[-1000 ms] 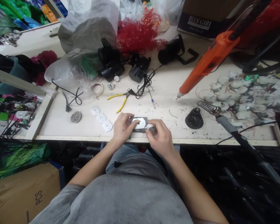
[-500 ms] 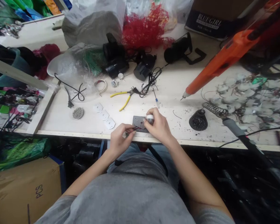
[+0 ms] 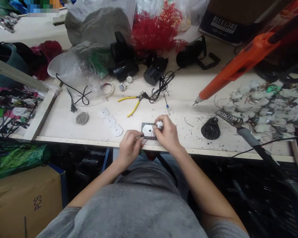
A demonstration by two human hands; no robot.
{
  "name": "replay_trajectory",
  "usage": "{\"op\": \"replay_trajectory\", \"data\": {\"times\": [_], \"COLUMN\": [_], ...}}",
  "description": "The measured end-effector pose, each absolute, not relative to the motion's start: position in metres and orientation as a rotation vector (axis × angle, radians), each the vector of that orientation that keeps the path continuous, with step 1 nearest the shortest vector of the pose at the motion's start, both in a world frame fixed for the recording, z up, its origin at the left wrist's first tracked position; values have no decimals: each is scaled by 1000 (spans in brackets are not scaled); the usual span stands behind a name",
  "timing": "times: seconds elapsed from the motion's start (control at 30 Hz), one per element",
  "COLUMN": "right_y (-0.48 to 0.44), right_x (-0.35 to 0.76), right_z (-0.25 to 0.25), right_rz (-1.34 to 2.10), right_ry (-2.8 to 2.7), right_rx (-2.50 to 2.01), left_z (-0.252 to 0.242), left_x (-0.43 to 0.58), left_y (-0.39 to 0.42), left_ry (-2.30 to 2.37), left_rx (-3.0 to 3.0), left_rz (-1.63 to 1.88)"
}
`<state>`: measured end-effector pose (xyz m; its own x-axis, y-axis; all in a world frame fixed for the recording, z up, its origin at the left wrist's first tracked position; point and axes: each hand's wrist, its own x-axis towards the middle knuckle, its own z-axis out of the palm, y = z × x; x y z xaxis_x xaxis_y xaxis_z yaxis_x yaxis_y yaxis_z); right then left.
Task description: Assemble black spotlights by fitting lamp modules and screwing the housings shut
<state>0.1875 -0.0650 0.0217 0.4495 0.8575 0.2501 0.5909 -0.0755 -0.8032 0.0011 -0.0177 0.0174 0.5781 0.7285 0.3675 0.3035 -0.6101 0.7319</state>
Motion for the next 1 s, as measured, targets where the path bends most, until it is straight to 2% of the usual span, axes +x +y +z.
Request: {"op": "replay_trajectory", "data": {"times": [0.2,0.53,0.77,1.0], "right_y": [-63,-70,-91,-89], "right_x": [190,192,205,207], "right_z": [23,27,30,35], "right_rz": [300,67,517,542], "right_ry": [-1375,-1508,-1196,-1326], "right_rx": [-1743,-1765,-1791,-1865], "left_z": [14,11,25,46], "left_x": [7,16,22,24], "left_y": [-9,-4,0,28], "left_ry": [764,688,720,586], "left_rx": [2323,2347,2598,2550], "left_rz": [783,836,490,231]}}
